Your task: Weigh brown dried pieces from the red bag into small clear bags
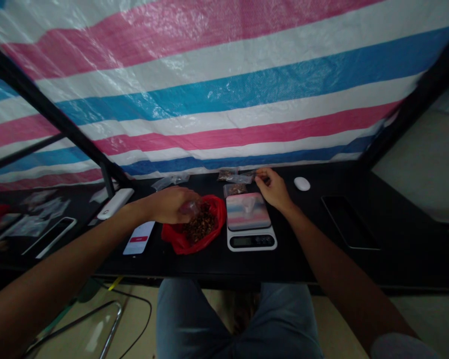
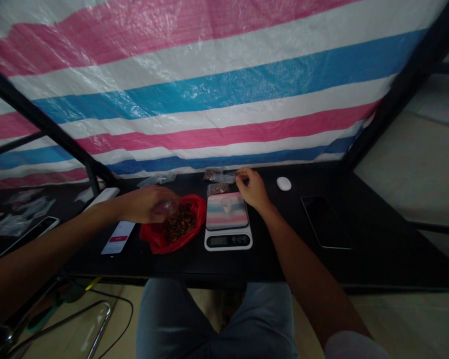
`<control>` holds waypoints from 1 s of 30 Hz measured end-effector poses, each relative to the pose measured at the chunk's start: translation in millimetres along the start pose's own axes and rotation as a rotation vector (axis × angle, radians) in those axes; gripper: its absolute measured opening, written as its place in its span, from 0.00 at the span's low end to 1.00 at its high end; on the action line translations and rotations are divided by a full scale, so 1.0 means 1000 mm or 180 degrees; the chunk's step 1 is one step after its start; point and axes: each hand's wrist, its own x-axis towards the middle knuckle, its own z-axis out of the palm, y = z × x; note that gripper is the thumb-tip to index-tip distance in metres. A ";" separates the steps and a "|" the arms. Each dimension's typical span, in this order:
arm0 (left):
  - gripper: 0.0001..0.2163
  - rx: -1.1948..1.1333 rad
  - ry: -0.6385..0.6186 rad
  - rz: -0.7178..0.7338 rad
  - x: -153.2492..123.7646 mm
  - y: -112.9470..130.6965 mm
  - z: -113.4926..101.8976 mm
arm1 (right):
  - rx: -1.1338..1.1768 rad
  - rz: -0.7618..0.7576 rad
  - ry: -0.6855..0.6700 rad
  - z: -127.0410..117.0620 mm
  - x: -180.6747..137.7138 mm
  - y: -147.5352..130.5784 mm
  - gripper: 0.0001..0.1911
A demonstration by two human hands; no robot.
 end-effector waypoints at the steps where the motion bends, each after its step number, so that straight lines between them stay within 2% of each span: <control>1: 0.22 -0.0080 0.0097 0.0026 0.002 0.000 -0.001 | -0.0175 -0.0071 -0.0058 -0.001 0.001 0.003 0.09; 4: 0.24 -0.0243 0.0284 0.0135 0.009 0.001 -0.005 | -0.0547 -0.0277 -0.0316 -0.003 0.002 0.008 0.08; 7: 0.27 -0.0252 0.0282 0.0166 0.015 0.004 -0.007 | -0.0652 -0.0316 -0.0672 -0.003 0.001 0.007 0.10; 12: 0.30 0.0104 0.0037 -0.0016 0.020 0.004 -0.001 | -0.0261 -0.0223 -0.1173 -0.002 -0.002 -0.002 0.15; 15: 0.31 0.0119 0.0043 -0.0026 0.019 0.000 0.003 | -0.0156 -0.0081 -0.1466 -0.002 -0.002 -0.005 0.14; 19: 0.27 -0.0035 0.0265 0.0204 0.015 -0.004 0.006 | -0.0320 0.0113 -0.1425 -0.002 -0.003 -0.002 0.15; 24: 0.22 -0.0340 0.0536 0.0482 0.015 -0.007 0.002 | -0.0384 0.0076 -0.1310 0.003 -0.003 0.003 0.18; 30: 0.23 -0.0428 0.0824 0.0167 0.041 -0.008 -0.001 | -0.0471 0.0029 -0.1296 0.006 -0.002 0.002 0.18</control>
